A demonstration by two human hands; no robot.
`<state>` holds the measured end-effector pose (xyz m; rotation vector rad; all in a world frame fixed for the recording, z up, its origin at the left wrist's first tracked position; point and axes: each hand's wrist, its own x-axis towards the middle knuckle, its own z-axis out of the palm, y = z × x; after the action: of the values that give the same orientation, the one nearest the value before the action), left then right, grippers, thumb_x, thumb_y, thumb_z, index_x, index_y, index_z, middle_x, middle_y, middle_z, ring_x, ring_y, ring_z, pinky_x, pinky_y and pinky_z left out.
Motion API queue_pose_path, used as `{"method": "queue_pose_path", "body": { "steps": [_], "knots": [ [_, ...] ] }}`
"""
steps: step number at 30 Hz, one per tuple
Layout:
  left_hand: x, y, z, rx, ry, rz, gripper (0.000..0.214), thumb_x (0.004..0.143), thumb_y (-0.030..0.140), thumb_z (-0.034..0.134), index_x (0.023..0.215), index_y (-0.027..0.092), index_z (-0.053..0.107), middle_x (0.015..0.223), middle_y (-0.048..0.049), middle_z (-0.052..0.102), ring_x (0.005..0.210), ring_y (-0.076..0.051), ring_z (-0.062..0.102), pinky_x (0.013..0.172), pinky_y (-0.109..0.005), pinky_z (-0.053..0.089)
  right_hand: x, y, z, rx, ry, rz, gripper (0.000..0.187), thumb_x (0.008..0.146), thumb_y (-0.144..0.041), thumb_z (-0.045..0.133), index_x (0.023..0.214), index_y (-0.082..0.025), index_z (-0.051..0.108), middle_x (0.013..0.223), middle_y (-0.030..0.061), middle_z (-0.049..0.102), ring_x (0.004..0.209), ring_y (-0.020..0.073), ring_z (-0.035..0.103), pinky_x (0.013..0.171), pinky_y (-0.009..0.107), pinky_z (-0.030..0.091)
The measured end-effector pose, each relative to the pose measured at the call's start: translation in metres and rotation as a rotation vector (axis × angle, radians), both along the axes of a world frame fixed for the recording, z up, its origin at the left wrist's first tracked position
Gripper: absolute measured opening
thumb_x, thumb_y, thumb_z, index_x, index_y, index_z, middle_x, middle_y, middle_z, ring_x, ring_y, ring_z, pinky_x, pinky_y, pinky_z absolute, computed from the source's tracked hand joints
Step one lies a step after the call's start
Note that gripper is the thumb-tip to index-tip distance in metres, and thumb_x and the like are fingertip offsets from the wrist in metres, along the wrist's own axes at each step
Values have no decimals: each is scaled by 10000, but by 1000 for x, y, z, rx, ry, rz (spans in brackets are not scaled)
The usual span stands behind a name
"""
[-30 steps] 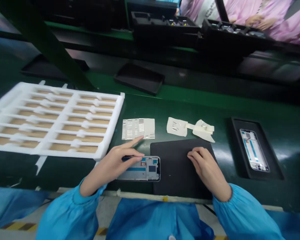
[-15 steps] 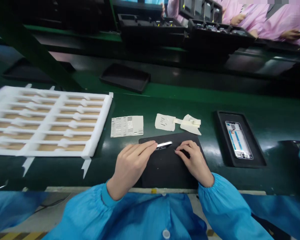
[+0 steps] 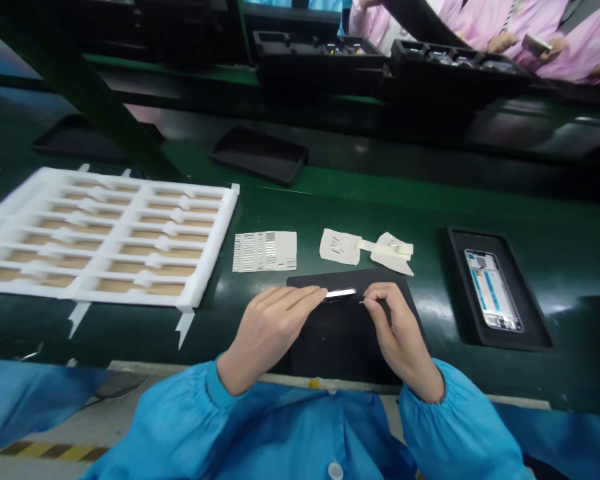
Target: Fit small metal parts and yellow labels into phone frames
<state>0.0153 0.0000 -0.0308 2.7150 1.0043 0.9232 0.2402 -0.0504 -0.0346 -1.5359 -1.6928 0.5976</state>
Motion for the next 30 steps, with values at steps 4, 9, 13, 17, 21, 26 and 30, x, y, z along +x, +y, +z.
{"method": "queue_pose_path", "body": {
  "steps": [4,9,13,17,21,26,30],
  "knots": [
    [-5,-1,1,-26,-16,-38,262,954,78,521,1193,139,610,1114,-45,743,940,-171,719,779,-310,553,-18,7,8,238,-121,41,104,969,-133,481,985,-225,527,1037,67,544,992,188,553,860,354,469],
    [-13,-2,3,-50,-54,-27,176,966,133,534,1114,140,628,1032,-49,757,914,-173,726,789,-302,561,-32,20,3,357,-257,206,158,935,-94,515,1018,-224,549,1064,101,580,1031,235,568,873,412,506],
    [-17,-1,1,-83,-122,-3,141,974,149,533,1064,166,640,987,-29,765,866,-160,730,772,-285,549,-39,25,2,351,-316,282,168,935,-89,504,1021,-224,555,1016,88,618,961,215,589,825,382,521],
    [-18,-1,-1,-93,-171,-1,136,972,130,532,1047,158,642,990,-24,766,876,-153,731,768,-269,546,-43,27,4,377,-386,316,178,919,-59,532,1022,-203,542,990,94,625,943,214,580,824,373,514],
    [-19,0,-3,-91,-191,-13,140,968,111,532,1042,155,643,992,-18,766,873,-142,729,750,-257,537,-46,26,6,394,-440,324,202,902,-25,548,1034,-177,535,962,104,634,921,218,576,819,379,509],
    [-21,0,-8,-47,-222,-20,148,953,85,544,1051,146,636,990,-23,764,867,-134,724,732,-251,534,-46,28,11,335,-451,366,190,926,-53,517,1048,-192,559,967,94,660,912,211,599,817,386,527],
    [-20,2,-9,37,-208,-24,166,944,75,533,1044,135,651,1007,-39,762,869,-146,727,725,-263,551,-43,26,11,343,-425,351,253,922,-54,523,1110,-207,596,1014,85,703,940,204,650,871,398,558]
  ]
}}
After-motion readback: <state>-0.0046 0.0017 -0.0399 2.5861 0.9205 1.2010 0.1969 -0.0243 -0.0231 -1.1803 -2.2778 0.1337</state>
